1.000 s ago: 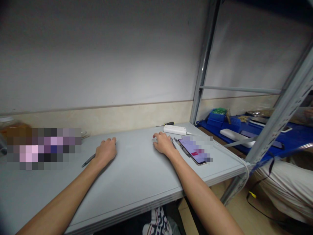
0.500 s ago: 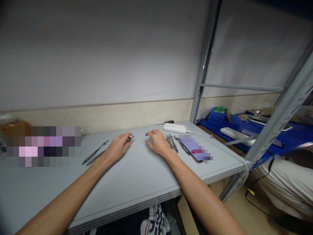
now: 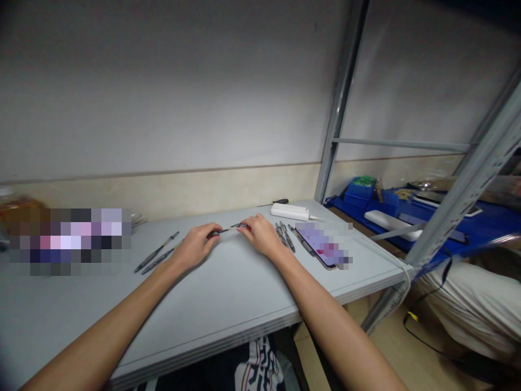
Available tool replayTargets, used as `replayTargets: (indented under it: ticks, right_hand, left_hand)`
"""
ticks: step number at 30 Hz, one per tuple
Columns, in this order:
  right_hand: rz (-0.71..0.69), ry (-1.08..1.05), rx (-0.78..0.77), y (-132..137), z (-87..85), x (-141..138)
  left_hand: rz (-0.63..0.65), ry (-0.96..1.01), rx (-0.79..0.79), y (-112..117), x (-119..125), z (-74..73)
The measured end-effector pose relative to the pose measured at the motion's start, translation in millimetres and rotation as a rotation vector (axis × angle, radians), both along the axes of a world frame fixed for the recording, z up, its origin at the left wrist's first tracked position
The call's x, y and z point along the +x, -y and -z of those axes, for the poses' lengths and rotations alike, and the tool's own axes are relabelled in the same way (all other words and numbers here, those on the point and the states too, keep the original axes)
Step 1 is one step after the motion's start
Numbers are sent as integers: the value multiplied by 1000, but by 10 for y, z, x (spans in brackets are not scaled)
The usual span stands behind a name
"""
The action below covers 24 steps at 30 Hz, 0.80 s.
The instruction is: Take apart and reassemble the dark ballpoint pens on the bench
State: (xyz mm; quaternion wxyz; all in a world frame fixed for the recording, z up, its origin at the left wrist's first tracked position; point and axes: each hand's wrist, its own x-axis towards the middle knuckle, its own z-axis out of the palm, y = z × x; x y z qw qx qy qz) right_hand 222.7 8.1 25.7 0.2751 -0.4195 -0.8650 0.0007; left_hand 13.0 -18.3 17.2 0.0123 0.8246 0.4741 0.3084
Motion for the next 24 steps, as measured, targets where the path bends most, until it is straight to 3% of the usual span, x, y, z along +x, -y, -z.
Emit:
replayTargets:
  ticks: [4, 8, 11, 14, 18, 20, 22, 24]
  right_hand:
    - [13, 43, -57, 60, -16, -38]
    - [-46, 162, -40, 192, 30, -189]
    - [74, 147, -99, 237, 63, -288]
    - [18, -8, -372, 202, 32, -290]
    - [-326, -182, -1175, 153, -54, -211]
    - [-418, -209, -1427, 169, -57, -215]
    - [-377, -199, -1470, 205, -29, -267]
    - [-220, -215, -1252, 246, 7, -344]
  left_hand:
    - [-88, -197, 88, 14, -17, -62]
    - [-162, -487, 198, 103, 144, -78]
    - [-165, -573, 290, 153, 285, -62]
    - [-131, -617, 365, 167, 348, -53]
    - [-51, -652, 492, 159, 325, -57]
    - [-34, -651, 517, 149, 302, -47]
    - [-42, -660, 473, 139, 286, -25]
    - [-70, -670, 382, 135, 277, -3]
